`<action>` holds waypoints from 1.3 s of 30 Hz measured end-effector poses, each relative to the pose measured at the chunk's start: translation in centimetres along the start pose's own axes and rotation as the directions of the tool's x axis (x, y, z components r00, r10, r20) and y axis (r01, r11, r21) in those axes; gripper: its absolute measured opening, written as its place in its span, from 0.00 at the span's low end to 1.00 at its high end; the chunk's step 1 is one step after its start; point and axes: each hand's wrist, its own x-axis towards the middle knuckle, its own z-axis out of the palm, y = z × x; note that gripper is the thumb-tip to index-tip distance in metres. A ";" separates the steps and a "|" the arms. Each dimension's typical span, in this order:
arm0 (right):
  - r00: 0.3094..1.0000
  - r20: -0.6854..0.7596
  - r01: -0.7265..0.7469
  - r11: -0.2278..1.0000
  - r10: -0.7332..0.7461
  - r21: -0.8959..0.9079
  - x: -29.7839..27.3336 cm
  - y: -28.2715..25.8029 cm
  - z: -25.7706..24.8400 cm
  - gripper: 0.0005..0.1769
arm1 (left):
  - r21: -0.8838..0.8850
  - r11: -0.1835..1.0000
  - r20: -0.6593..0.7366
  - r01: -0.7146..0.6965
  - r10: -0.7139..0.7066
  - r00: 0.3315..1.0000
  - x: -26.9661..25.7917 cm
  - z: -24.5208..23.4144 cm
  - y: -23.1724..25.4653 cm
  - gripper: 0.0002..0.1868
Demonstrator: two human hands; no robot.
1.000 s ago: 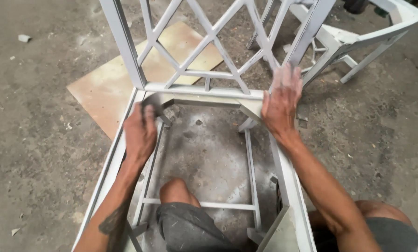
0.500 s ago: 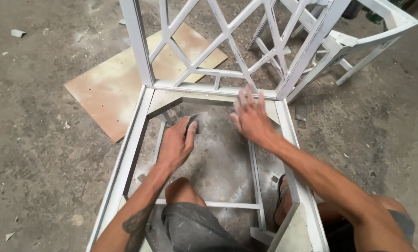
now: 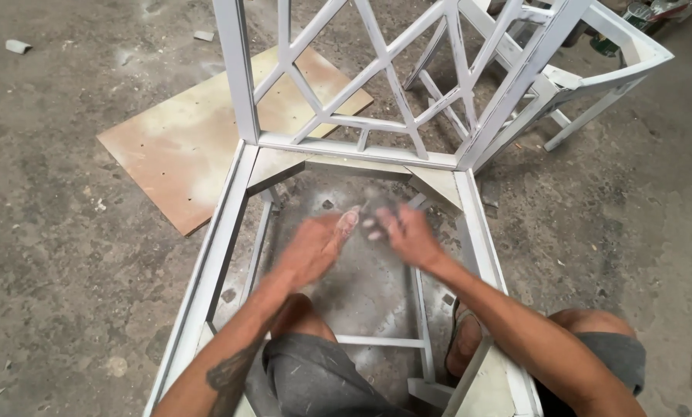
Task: The person sands the frame of a white chair using a sanding block. They work on the legs, seat frame, and backrest, moving around the chair to reach different sections.
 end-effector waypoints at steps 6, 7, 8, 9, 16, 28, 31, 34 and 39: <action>0.919 -0.391 0.108 0.988 -0.055 0.114 5.6 -1.2 -7.3 0.15 | 0.582 0.804 -0.562 0.126 0.285 0.777 4.3 -9.9 -10.9 0.19; 0.881 -0.468 0.127 0.986 -0.063 0.108 6.7 -0.3 -8.1 0.14 | 0.605 0.757 -0.618 0.249 0.248 0.746 4.5 -11.4 -12.2 0.20; 0.879 -0.472 0.128 0.986 -0.065 0.104 7.3 -0.2 -8.3 0.14 | 0.604 0.759 -0.617 0.243 0.252 0.746 4.6 -11.5 -12.6 0.20; 0.874 -0.484 0.131 0.982 -0.051 0.134 7.9 0.1 -8.3 0.14 | 0.527 0.786 -0.557 0.324 0.032 0.830 4.5 -11.6 -13.1 0.24; 0.803 -0.596 0.049 0.998 -0.014 0.043 10.7 0.0 -6.3 0.17 | 0.406 0.795 -0.418 0.450 -0.276 0.865 4.9 -12.0 -13.5 0.25; 0.864 -0.490 0.076 0.991 -0.121 -0.112 8.6 2.9 -7.1 0.19 | 0.334 0.835 -0.363 0.438 -0.316 0.877 4.7 -11.9 -12.4 0.22; 0.855 -0.461 0.111 0.952 -0.238 -0.286 10.8 6.4 -8.3 0.27 | 0.329 0.833 -0.368 0.445 -0.321 0.872 4.5 -11.8 -11.7 0.22; 0.761 -0.484 0.114 0.824 -0.432 -0.555 11.9 5.0 -8.1 0.32 | 0.338 0.836 -0.353 0.433 -0.314 0.881 4.7 -12.0 -12.6 0.22; 0.704 -0.495 0.180 0.801 -0.510 -0.570 14.1 7.2 -9.7 0.36 | 0.366 0.819 -0.353 0.441 -0.316 0.881 4.4 -11.8 -11.7 0.25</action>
